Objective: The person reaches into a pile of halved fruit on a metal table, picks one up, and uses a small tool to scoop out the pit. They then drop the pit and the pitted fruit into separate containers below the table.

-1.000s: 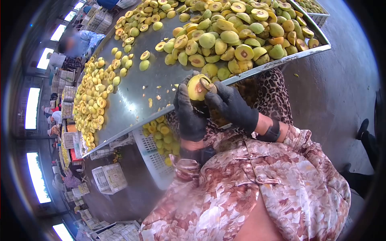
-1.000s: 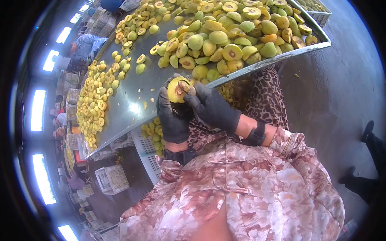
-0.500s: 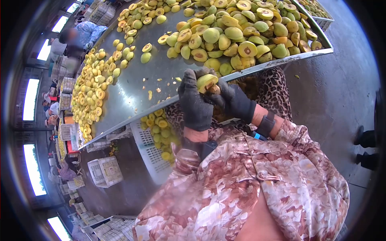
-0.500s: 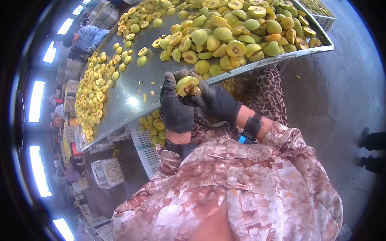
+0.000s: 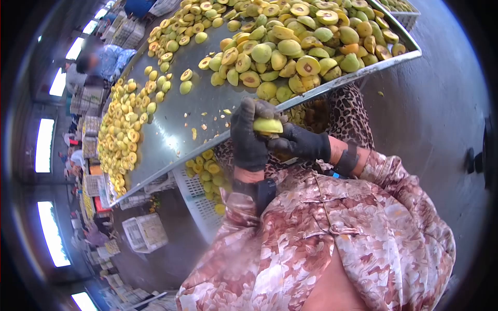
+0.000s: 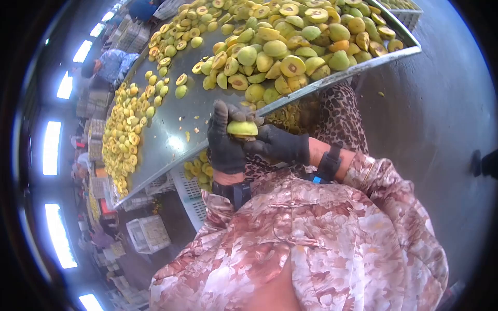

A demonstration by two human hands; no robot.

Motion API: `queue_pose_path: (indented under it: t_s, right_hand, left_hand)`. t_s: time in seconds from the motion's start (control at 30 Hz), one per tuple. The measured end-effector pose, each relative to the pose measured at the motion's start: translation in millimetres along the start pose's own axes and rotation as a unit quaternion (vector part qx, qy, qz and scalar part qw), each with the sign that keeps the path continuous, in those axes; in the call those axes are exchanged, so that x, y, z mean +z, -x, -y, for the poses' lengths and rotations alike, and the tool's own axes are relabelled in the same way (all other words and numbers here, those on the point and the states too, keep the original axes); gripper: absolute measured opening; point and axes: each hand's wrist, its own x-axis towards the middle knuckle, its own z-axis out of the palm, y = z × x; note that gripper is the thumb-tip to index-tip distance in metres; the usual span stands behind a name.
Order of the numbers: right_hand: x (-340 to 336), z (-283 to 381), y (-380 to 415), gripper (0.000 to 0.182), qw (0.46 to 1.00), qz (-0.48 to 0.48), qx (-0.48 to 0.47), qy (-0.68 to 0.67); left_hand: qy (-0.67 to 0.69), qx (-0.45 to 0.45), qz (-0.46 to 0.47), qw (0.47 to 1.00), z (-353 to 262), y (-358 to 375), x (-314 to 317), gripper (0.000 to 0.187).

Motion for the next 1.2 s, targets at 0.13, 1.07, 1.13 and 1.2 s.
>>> queue_pose_path:
  t_s: [0.13, 1.07, 1.13, 1.2]
  right_hand:
    - [8.8, 9.0, 0.2, 0.023, 0.986, 0.052, -0.062, 0.144]
    - [-41.1, 9.8, 58.0, 0.025, 0.940, -0.212, -0.003, 0.267]
    - [-42.6, 11.5, 64.1, 0.025, 0.932, -0.241, 0.001, 0.269]
    - [-44.0, 19.7, 71.2, 0.023, 0.949, -0.242, 0.021, 0.201]
  left_hand:
    - [-0.085, 0.018, -0.112, 0.990, -16.3, 30.1, -35.3, 0.051]
    - [-0.438, -0.068, -0.080, 0.893, 65.0, -161.3, -122.0, 0.060]
    - [-0.352, -0.147, -0.100, 0.919, 50.4, -152.5, -123.8, 0.050]
    - [-0.287, -0.159, -0.119, 0.937, 39.4, -138.9, -124.0, 0.043]
